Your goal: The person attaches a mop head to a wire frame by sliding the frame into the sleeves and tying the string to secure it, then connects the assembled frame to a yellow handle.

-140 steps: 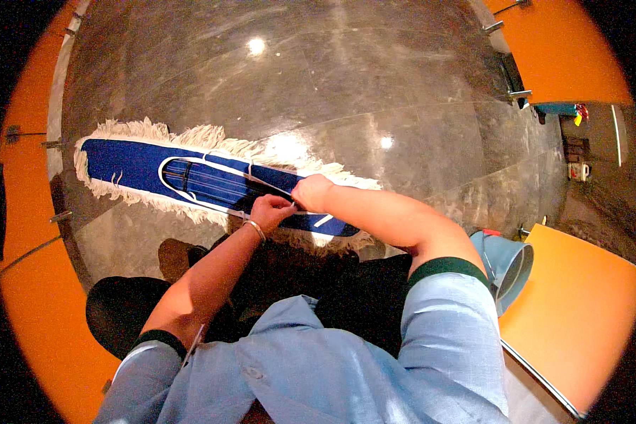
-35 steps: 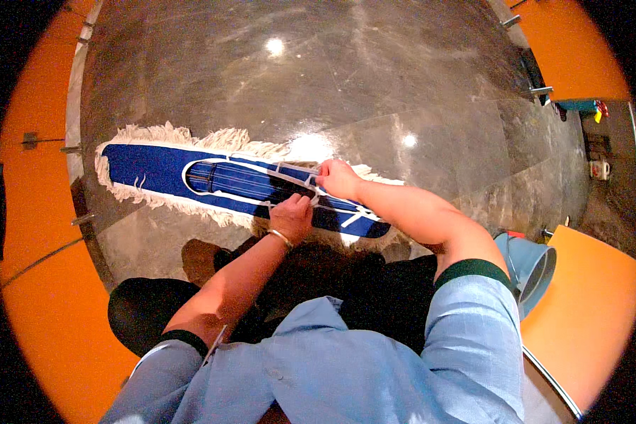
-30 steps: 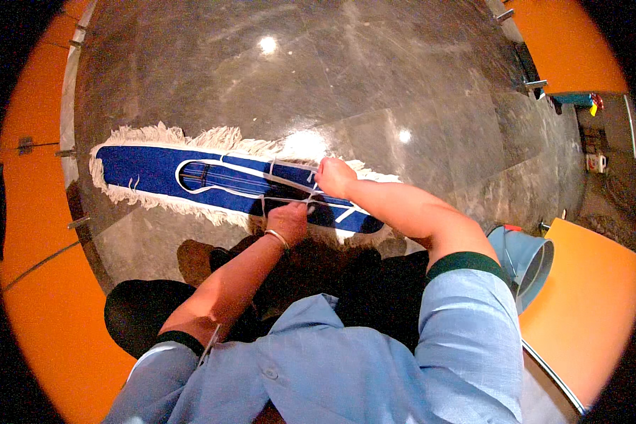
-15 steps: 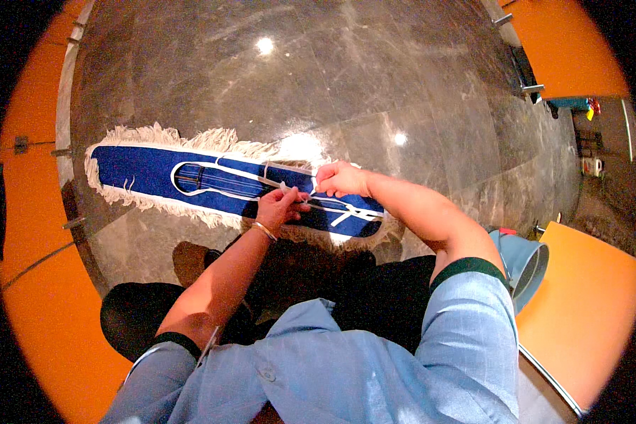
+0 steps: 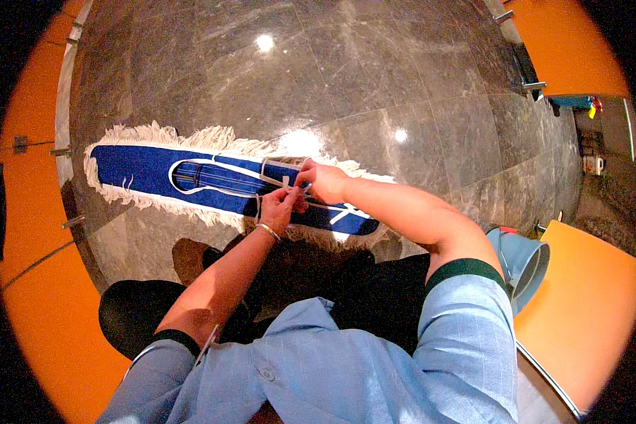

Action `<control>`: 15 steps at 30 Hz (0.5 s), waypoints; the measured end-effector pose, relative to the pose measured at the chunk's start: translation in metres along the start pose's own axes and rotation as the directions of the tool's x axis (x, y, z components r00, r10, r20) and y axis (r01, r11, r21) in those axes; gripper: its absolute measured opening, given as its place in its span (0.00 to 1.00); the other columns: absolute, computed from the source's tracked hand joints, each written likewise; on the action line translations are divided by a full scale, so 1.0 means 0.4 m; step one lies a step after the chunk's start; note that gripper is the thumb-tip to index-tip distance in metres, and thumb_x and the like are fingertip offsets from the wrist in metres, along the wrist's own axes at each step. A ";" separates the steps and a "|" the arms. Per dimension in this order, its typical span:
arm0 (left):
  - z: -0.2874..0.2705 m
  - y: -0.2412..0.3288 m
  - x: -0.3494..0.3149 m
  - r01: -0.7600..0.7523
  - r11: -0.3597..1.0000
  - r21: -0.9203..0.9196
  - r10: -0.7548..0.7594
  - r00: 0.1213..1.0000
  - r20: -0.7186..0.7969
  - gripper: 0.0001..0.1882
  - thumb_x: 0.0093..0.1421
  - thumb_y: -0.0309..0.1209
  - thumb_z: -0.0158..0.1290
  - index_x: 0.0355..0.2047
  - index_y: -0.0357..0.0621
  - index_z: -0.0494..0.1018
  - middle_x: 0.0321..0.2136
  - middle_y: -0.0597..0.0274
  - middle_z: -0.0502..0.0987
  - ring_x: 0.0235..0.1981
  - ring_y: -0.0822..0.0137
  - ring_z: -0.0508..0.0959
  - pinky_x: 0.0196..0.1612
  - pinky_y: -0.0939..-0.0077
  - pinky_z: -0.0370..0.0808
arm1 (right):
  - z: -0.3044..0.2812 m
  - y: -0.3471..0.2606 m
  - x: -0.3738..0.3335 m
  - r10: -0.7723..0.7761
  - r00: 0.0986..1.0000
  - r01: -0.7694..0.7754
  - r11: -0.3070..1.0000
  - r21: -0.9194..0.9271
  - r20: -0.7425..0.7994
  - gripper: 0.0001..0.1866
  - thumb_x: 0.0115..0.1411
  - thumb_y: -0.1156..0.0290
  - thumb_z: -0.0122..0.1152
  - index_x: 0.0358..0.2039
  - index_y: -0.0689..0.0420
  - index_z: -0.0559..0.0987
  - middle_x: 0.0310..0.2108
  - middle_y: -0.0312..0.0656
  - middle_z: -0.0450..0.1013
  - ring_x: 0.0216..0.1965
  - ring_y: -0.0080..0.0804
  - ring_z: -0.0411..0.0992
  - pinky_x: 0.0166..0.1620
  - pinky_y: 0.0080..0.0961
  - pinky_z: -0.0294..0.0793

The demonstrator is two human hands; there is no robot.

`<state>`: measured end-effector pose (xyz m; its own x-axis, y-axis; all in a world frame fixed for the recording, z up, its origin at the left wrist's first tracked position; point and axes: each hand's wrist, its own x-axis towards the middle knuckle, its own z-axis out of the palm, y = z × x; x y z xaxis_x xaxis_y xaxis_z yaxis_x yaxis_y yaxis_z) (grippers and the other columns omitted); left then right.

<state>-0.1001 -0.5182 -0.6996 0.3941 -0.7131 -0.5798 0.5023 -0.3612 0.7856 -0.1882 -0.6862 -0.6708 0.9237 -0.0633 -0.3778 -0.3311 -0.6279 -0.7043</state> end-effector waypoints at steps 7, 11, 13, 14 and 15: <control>-0.007 -0.009 0.005 0.195 0.971 -0.138 -0.199 0.980 -0.012 0.12 0.61 0.31 0.52 0.39 0.33 0.76 0.29 0.58 0.79 0.28 0.67 0.80 0.30 0.77 0.79 | -0.056 -0.007 0.000 0.226 0.972 -0.221 0.972 -0.076 0.067 0.08 0.51 0.68 0.57 0.31 0.54 0.77 0.30 0.46 0.76 0.37 0.42 0.75 0.37 0.37 0.73; -0.024 0.001 0.016 0.313 0.917 -0.246 -0.300 0.950 0.091 0.10 0.55 0.25 0.58 0.37 0.31 0.76 0.32 0.56 0.79 0.31 0.65 0.80 0.32 0.76 0.79 | -0.055 0.033 0.002 -0.073 0.948 0.009 0.979 0.202 0.311 0.04 0.47 0.71 0.59 0.24 0.55 0.78 0.26 0.46 0.76 0.31 0.40 0.75 0.35 0.33 0.72; -0.023 -0.003 0.012 0.329 0.917 -0.226 -0.322 0.944 0.070 0.07 0.51 0.21 0.60 0.32 0.33 0.77 0.30 0.57 0.79 0.29 0.65 0.80 0.32 0.78 0.78 | -0.046 0.026 -0.009 0.040 0.941 -0.077 0.992 0.098 0.337 0.04 0.47 0.70 0.59 0.24 0.55 0.78 0.26 0.45 0.76 0.31 0.40 0.75 0.35 0.33 0.72; -0.023 -0.008 0.012 0.289 0.956 -0.051 -0.289 0.957 0.014 0.08 0.49 0.22 0.60 0.31 0.35 0.78 0.29 0.58 0.79 0.28 0.67 0.79 0.31 0.78 0.77 | -0.043 0.012 -0.007 0.090 0.933 -0.114 0.992 0.048 0.348 0.04 0.46 0.70 0.60 0.24 0.55 0.78 0.26 0.45 0.76 0.31 0.39 0.75 0.35 0.32 0.72; -0.022 -0.013 0.015 0.250 0.960 0.128 -0.247 0.968 -0.035 0.08 0.48 0.22 0.61 0.31 0.36 0.78 0.28 0.58 0.79 0.27 0.68 0.79 0.31 0.78 0.76 | -0.038 0.010 0.001 0.063 0.930 -0.077 0.997 0.024 0.363 0.05 0.48 0.70 0.59 0.26 0.55 0.78 0.26 0.43 0.76 0.31 0.39 0.75 0.36 0.32 0.73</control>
<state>-0.0935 -0.5155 -0.7090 0.2844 -0.5802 -0.7632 0.4822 -0.6015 0.6370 -0.1860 -0.7004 -0.6646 0.7680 0.1829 -0.6138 -0.4058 -0.6025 -0.6872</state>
